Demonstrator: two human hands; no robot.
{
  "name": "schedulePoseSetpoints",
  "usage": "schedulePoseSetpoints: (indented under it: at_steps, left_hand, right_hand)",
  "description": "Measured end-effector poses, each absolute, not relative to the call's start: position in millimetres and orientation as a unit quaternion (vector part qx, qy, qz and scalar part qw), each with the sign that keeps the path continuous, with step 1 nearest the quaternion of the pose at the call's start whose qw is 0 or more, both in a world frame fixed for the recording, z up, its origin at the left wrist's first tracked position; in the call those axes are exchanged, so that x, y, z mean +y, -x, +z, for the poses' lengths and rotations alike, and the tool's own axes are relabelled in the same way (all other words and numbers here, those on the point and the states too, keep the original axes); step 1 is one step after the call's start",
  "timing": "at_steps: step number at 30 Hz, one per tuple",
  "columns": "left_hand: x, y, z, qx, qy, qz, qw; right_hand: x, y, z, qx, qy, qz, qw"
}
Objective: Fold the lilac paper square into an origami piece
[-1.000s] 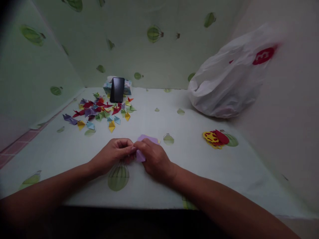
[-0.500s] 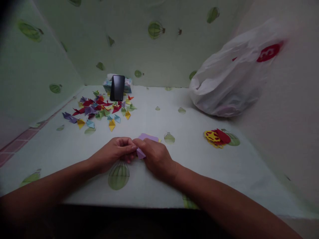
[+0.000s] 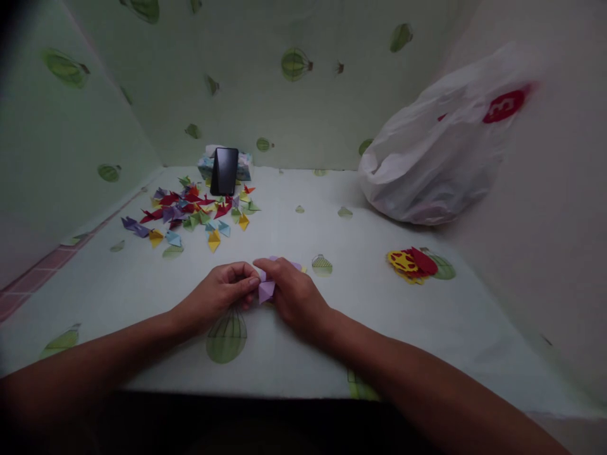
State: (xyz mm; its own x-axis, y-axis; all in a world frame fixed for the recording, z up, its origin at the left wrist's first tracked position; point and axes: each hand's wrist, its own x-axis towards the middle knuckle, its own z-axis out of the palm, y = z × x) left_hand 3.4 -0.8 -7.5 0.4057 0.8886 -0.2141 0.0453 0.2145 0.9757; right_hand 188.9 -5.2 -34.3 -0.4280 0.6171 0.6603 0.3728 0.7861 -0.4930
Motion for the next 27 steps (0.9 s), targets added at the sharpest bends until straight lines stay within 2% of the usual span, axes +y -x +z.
schedulePoseSetpoints:
  at_steps: [7, 14, 27]
  left_hand:
    - [1.2, -2.6, -6.6, 0.428, -0.543, 0.349, 0.633]
    - [1.9, -1.9, -12.0, 0.423, -0.526, 0.323, 0.664]
    - [1.8, -3.4, -12.4, 0.426, -0.548, 0.335, 0.637]
  right_hand:
    - [-4.3, -192.4, -33.9, -0.810, 0.330, 0.186, 0.447]
    - [-3.7, -192.5, -35.3, -0.813, 0.313, 0.179, 0.456]
    - [-6.5, -190.7, -35.3, -0.786, 0.349, 0.237, 0.452]
